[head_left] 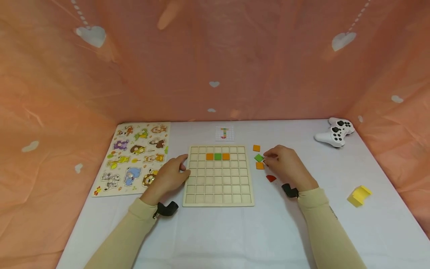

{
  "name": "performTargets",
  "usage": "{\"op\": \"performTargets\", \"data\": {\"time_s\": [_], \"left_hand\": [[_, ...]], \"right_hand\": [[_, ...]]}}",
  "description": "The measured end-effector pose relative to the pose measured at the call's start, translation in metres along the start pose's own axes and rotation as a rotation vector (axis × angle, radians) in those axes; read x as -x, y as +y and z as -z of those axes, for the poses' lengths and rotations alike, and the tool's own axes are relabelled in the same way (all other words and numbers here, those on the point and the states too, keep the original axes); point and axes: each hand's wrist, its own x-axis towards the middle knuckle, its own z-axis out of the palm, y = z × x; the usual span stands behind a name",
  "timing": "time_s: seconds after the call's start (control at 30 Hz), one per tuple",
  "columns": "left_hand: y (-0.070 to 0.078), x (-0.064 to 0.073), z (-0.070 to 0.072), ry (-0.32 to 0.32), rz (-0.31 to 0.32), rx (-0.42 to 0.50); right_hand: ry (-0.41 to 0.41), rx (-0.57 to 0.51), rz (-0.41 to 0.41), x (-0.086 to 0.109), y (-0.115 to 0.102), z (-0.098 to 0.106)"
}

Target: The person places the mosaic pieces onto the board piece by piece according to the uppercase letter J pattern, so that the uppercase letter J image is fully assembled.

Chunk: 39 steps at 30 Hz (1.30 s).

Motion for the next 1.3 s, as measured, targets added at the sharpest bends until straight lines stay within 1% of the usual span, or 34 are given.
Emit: {"op": "performTargets", "data": {"time_s": [0.27, 0.53, 0.73, 1.1, 1.3], "left_hand": [[-0.001, 0.001, 0.000, 0.007, -0.001, 0.000], [-0.001, 0.003, 0.000, 0.009, -0.002, 0.003], [-0.002, 0.003, -0.001, 0.007, -0.013, 0.007], [-0.001, 0.002, 0.000, 0.007, -0.027, 0.009], [-0.001, 0.000, 0.000, 0.007, -0.021, 0.011]], "right_hand": [[-0.041, -0.011, 0.009, 0.007, -0.005, -0.004], [-0.028, 0.088, 0.100, 0.003, -0.004, -0.011], [-0.028, 0.121, 0.102, 0.002, -0.005, -0.015], [-0.018, 0.150, 0.138, 0.004, -0.005, -0.015], [-0.015, 0.165, 0.156, 0.003, -0.006, -0.015]]}}
